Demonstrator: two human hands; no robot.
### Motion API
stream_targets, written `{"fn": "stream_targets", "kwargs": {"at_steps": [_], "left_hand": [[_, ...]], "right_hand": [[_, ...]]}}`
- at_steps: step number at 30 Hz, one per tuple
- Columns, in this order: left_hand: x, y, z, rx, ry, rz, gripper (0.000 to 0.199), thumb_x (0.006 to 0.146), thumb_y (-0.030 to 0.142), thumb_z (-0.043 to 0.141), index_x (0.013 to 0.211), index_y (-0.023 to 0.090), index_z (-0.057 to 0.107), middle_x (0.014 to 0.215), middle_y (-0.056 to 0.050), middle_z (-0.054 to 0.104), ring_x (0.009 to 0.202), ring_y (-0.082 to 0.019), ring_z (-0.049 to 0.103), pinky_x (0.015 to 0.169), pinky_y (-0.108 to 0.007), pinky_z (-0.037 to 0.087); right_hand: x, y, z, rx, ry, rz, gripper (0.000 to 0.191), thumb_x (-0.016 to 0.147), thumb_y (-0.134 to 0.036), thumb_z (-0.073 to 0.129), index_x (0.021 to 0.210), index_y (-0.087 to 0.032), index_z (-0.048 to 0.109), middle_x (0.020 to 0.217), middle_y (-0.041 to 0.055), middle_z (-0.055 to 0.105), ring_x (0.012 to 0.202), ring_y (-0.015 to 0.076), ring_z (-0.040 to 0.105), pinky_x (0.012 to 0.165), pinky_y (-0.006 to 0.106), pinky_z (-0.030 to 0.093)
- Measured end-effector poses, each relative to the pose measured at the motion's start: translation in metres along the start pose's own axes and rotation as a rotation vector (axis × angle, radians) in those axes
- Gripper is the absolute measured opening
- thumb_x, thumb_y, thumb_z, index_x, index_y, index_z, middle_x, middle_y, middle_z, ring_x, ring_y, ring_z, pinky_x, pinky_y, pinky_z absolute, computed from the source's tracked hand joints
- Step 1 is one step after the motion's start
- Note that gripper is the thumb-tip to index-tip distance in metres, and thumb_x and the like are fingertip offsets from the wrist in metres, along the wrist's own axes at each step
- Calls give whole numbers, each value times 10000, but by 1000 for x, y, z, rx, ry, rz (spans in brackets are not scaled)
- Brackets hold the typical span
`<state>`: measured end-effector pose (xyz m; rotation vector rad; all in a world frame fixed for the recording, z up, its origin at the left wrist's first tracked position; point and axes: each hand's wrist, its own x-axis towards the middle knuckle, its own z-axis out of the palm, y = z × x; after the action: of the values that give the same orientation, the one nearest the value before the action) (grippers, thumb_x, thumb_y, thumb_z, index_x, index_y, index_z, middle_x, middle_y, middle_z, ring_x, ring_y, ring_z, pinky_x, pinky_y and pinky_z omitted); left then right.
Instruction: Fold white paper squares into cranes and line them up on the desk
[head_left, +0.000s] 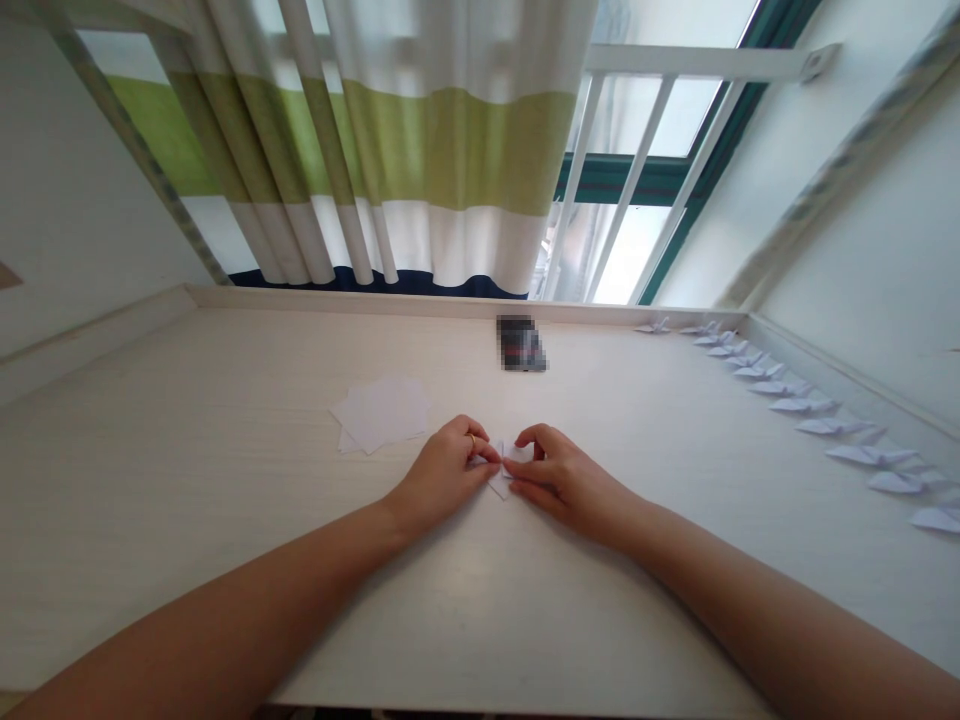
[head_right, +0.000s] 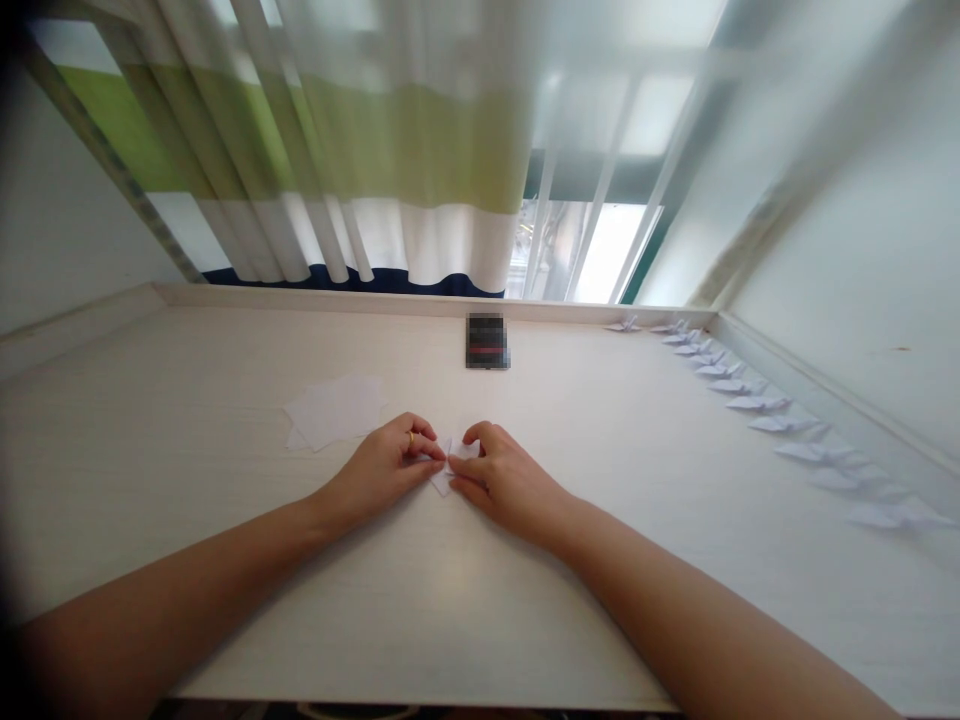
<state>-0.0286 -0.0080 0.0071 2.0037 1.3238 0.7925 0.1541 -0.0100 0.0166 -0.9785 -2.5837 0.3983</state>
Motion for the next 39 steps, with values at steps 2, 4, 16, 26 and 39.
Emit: {"fn": "stream_targets", "kwargs": {"at_steps": [2, 4, 16, 26, 39], "left_hand": [[1, 0, -1, 6, -32, 6, 131, 707, 222, 540, 730, 159, 653, 854, -29, 530, 652, -97, 513, 615, -231, 430], [1, 0, -2, 5, -69, 11, 132, 718, 225, 534, 741, 154, 642, 786, -17, 534, 609, -90, 501, 577, -220, 424], [2, -2, -3, 291, -189, 357, 283, 833, 202, 384, 929, 135, 642, 1057, -71, 612, 926, -163, 519, 869, -295, 409], [5, 4, -12, 210, -279, 315, 281, 826, 202, 384, 894, 124, 646, 1028, -81, 597, 935, -150, 525, 876, -269, 401], [11, -3, -5, -20, -221, 206, 134, 741, 189, 525, 769, 164, 654, 888, -37, 598, 777, -116, 572, 733, -230, 440]], "right_hand": [[0, 0, -1, -62, 2, -44, 230, 829, -239, 448, 930, -176, 644, 1015, 119, 487, 889, 191, 478, 791, 349, 427], [1, 0, -3, -95, -23, -82, 236, 837, -234, 431, 906, -167, 647, 968, 117, 514, 866, 190, 490, 769, 344, 438], [-6, -5, -20, -143, -221, -161, 303, 811, -249, 481, 1081, -140, 566, 1147, 147, 498, 1037, 221, 480, 889, 371, 401], [-1, -3, -13, -135, -157, -119, 251, 817, -316, 479, 958, -164, 621, 1019, 110, 537, 919, 191, 522, 820, 334, 420], [3, -16, 2, -499, -66, -256, 303, 868, -235, 359, 786, -96, 615, 738, 102, 591, 696, 191, 555, 643, 336, 449]]}}
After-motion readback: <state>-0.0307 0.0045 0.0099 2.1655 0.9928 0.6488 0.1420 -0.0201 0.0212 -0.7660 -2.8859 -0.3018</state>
